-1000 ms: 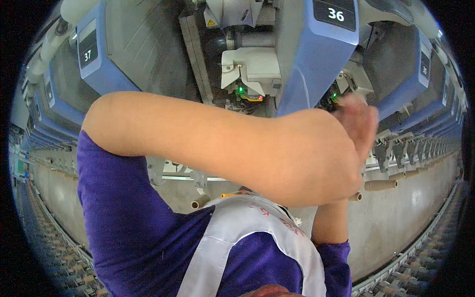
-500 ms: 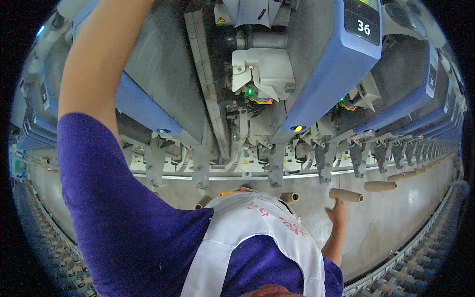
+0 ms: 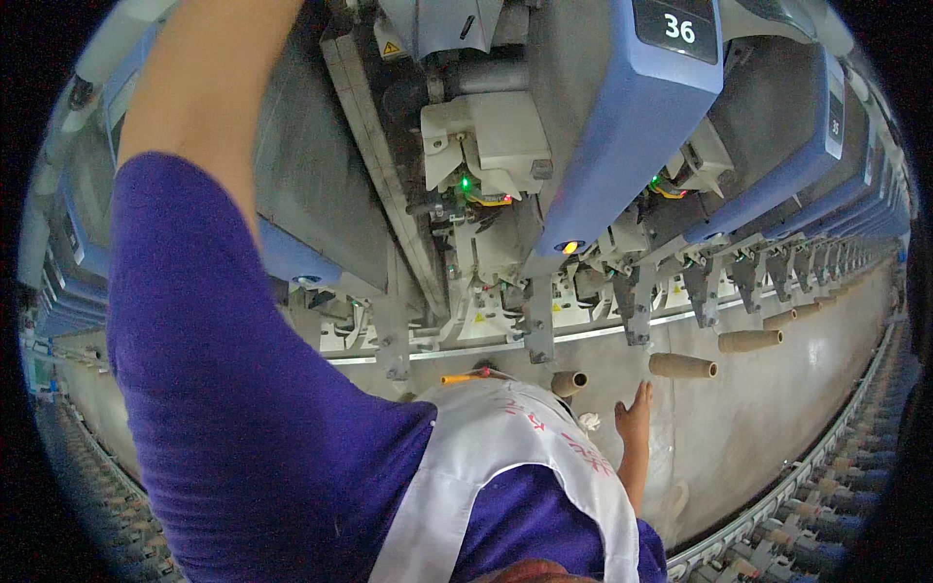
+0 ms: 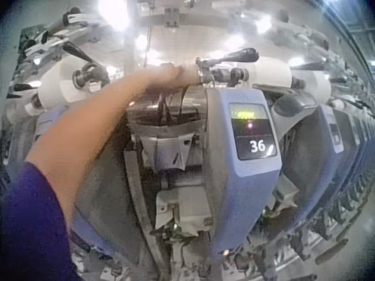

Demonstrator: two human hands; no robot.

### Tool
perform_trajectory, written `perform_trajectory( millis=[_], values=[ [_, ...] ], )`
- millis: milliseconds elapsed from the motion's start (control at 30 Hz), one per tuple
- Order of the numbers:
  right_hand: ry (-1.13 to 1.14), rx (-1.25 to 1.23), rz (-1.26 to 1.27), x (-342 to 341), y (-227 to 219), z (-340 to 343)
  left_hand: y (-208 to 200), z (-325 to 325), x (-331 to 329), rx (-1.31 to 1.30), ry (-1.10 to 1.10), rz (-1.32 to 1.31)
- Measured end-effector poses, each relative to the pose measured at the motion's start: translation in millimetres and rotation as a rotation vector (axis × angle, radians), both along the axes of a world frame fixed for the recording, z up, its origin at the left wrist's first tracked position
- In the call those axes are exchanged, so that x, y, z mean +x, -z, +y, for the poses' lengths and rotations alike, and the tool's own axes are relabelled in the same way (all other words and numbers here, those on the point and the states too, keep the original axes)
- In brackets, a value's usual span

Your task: The person repeatedly picks up cardboard spools, inserts them into a slot on a textile machine, and pulls thread through the spool to thread the machine. The person handles one spool at a time and repeats the process for multiple spools.

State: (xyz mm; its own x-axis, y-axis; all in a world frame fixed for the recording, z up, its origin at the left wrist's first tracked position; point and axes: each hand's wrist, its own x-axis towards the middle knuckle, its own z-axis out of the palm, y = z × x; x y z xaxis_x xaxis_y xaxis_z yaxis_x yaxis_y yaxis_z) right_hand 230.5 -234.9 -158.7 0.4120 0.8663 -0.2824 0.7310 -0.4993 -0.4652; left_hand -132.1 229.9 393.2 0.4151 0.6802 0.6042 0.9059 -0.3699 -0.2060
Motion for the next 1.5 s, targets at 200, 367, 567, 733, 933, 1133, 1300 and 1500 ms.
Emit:
perform_trajectory(
  millis=[200, 367, 567, 733, 933, 1133, 1300, 1500],
  values=[
    [-0.235, 0.275, 0.083, -47.4, -49.4, 83.8, 50.6, -52.3, -5.0, 0.014, 0.004, 0.22],
    [-0.343, 0.312, 0.212, -85.9, -102.2, 164.9, 76.2, -58.0, -24.6, 0.277, 0.085, 0.163],
    [-0.648, 0.313, 0.69, -172.4, -122.1, 242.4, 74.4, -49.1, -40.9, 0.418, 0.143, 0.089],
    [-0.743, 0.329, 0.241, -241.6, -107.4, 305.3, 76.9, -43.0, -48.7, 0.419, 0.141, -0.058],
    [-0.783, 0.597, -0.137, -261.9, -85.7, 335.8, 130.9, -74.3, -31.7, 0.416, 0.303, -0.286],
    [-0.503, 0.368, 0.169, -271.2, -85.1, 340.6, 230.1, -151.1, -30.1, 0.232, 0.411, -0.405],
    [-0.618, 0.351, 0.135, -273.5, -72.9, 344.4, 305.2, -201.9, -40.8, -0.032, 0.308, -0.494],
    [-0.494, 0.897, -0.049, -234.4, -66.4, 301.2, 374.8, -241.8, -76.2, -0.25, 0.086, -0.562]
  ],
)
